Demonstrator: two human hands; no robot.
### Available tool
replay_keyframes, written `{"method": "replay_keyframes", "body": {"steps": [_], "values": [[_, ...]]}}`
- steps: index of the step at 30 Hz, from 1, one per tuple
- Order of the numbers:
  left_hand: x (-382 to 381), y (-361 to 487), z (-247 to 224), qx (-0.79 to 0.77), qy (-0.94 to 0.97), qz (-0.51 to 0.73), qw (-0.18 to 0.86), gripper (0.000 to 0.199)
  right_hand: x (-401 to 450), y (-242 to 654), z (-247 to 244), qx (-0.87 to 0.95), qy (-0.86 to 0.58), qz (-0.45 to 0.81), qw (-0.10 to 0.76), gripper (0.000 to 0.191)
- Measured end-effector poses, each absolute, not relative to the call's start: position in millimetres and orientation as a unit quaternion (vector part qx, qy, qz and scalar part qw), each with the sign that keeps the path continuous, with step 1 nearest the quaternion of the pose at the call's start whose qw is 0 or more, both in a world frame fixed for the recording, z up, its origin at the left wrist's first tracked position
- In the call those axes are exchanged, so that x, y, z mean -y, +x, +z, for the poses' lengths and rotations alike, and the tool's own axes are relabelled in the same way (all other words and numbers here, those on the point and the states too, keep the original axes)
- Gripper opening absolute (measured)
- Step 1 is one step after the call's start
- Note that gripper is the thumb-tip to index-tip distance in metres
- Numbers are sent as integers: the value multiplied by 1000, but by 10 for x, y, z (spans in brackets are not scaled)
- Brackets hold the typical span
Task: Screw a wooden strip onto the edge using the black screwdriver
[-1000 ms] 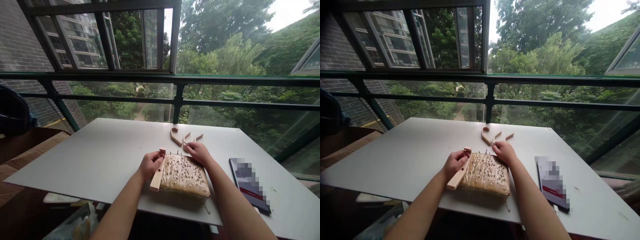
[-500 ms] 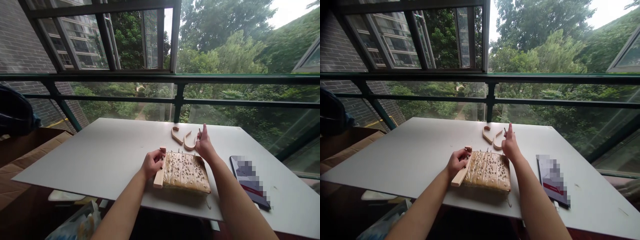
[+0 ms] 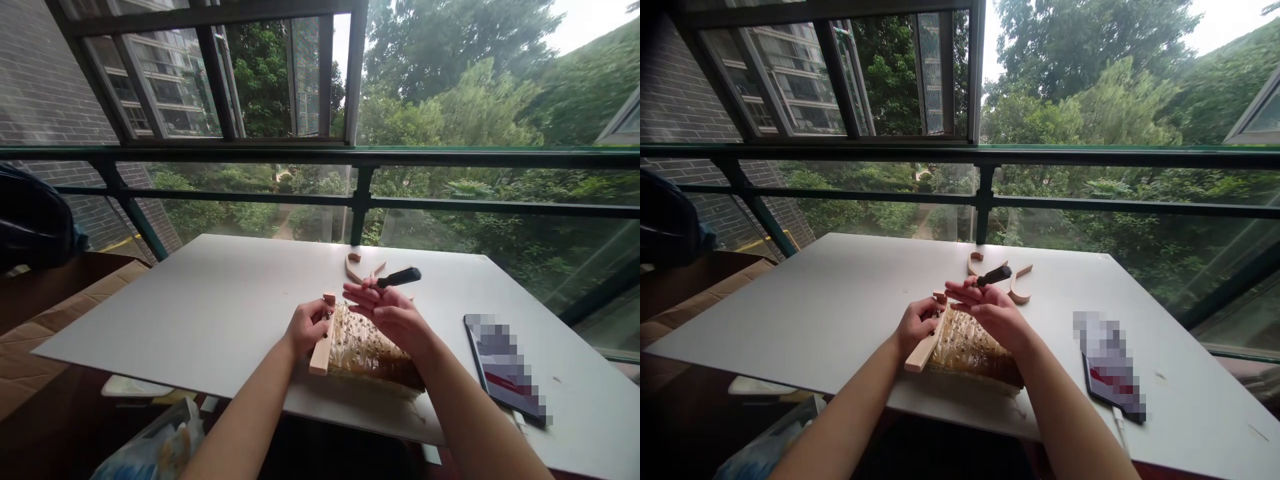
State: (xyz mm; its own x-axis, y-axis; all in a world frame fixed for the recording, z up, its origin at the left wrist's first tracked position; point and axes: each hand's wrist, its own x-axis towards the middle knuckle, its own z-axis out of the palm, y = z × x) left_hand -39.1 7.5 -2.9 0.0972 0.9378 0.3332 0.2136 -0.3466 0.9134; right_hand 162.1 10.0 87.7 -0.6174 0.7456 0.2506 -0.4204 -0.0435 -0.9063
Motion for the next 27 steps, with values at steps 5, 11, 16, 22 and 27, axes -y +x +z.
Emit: {"method": "replay_keyframes", "body": {"steps": [5, 11, 16, 22, 27], "values": [[-80, -390, -37, -458, 654, 504, 329, 14, -25, 1767, 958, 544, -125, 705, 437, 37], [-66, -386, 32, -442, 675, 491, 329, 12, -121, 1567, 1344, 712, -340, 547, 281, 14], [-64, -380, 36, -447, 670, 490, 333, 9, -217, 1316, 1627, 766, -269, 538, 227, 10], [-87, -375, -17, -443, 655, 498, 357, 9, -243, 1367, 1829, 679, -145, 671, 262, 39], [-84, -383, -18, -441, 647, 501, 369, 12, -317, 1414, 1730, 757, -251, 537, 274, 21]]}}
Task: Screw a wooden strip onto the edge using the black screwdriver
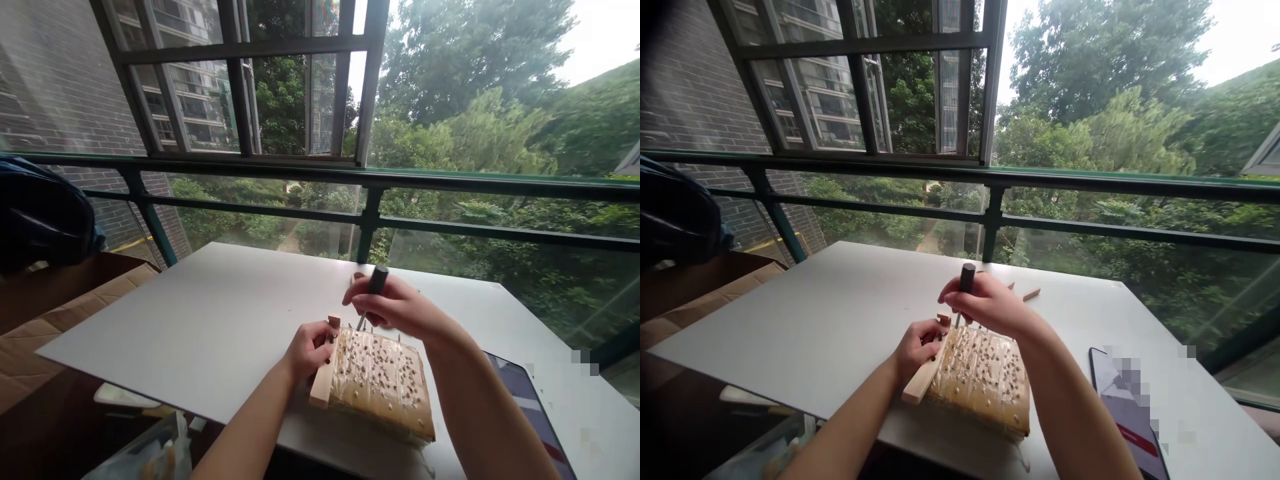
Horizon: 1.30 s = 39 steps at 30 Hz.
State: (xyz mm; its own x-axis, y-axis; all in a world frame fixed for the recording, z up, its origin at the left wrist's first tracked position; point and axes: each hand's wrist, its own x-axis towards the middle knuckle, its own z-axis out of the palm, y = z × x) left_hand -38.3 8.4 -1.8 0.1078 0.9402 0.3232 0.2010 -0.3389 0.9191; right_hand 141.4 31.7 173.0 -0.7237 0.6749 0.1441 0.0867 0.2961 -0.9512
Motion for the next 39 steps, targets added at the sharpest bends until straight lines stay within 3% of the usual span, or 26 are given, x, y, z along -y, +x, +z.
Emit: {"method": "replay_keyframes", "body": {"steps": [5, 8, 15, 19, 23, 30, 35, 39], "values": [[-79, -392, -3, -443, 647, 500, 367, 16, -491, 1241, 1412, 772, -289, 516, 235, 26], [-71, -388, 0, -450, 637, 507, 366, 18, -529, 1174, 1329, 750, -261, 546, 268, 33], [-54, -379, 22, -464, 612, 512, 385, 25, -475, 1257, 1421, 671, -279, 637, 258, 13], [-52, -383, 26, -465, 610, 512, 388, 24, -485, 1333, 1403, 782, -297, 494, 236, 12], [-47, -383, 25, -464, 606, 512, 394, 24, -483, 1379, 1405, 845, -308, 330, 288, 17], [-41, -400, 17, -465, 612, 503, 394, 23, -379, 1417, 1460, 837, -328, 302, 316, 36], [-45, -401, 9, -473, 603, 502, 400, 24, -413, 1416, 1433, 859, -338, 203, 326, 16], [-39, -391, 11, -476, 595, 505, 405, 21, -475, 1419, 1416, 862, -353, 184, 313, 15]]}}
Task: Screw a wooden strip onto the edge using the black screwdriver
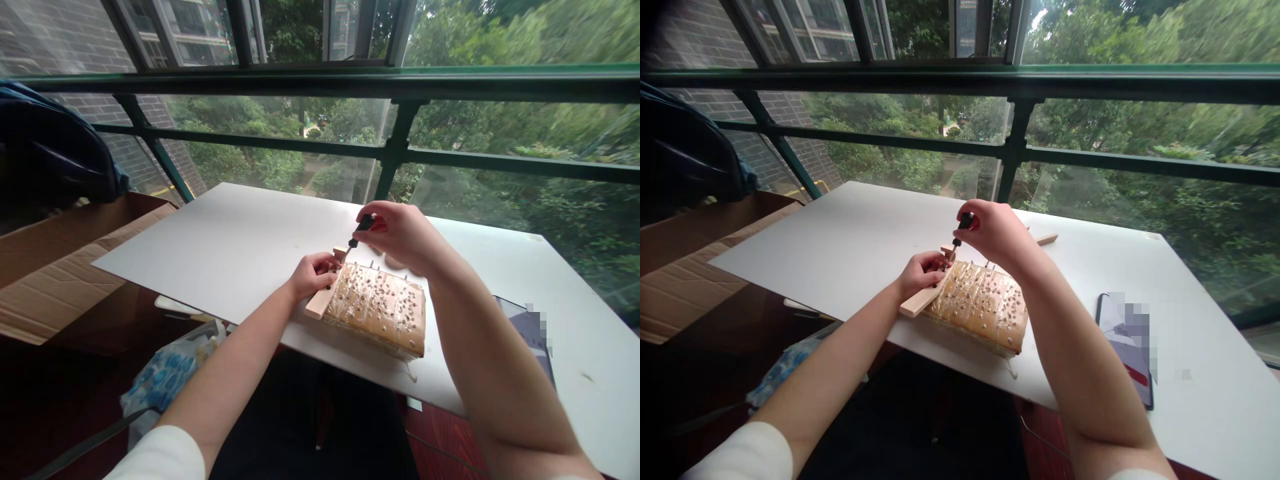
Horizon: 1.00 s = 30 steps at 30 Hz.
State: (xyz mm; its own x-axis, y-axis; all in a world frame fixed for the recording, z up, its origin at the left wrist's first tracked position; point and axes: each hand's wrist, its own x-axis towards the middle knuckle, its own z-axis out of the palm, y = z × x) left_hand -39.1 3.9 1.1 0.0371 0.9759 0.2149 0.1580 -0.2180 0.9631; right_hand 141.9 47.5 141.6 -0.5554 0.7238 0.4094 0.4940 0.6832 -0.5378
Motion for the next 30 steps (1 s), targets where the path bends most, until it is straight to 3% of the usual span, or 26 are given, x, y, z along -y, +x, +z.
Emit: {"method": "replay_keyframes", "body": {"steps": [22, 30], "values": [[-46, -391, 16, -476, 596, 510, 397, 20, -475, 1367, 1396, 859, -396, 151, 287, 15], [-65, -407, -14, -467, 610, 500, 400, 17, -486, 1359, 1391, 868, -403, 121, 265, 32]]}}
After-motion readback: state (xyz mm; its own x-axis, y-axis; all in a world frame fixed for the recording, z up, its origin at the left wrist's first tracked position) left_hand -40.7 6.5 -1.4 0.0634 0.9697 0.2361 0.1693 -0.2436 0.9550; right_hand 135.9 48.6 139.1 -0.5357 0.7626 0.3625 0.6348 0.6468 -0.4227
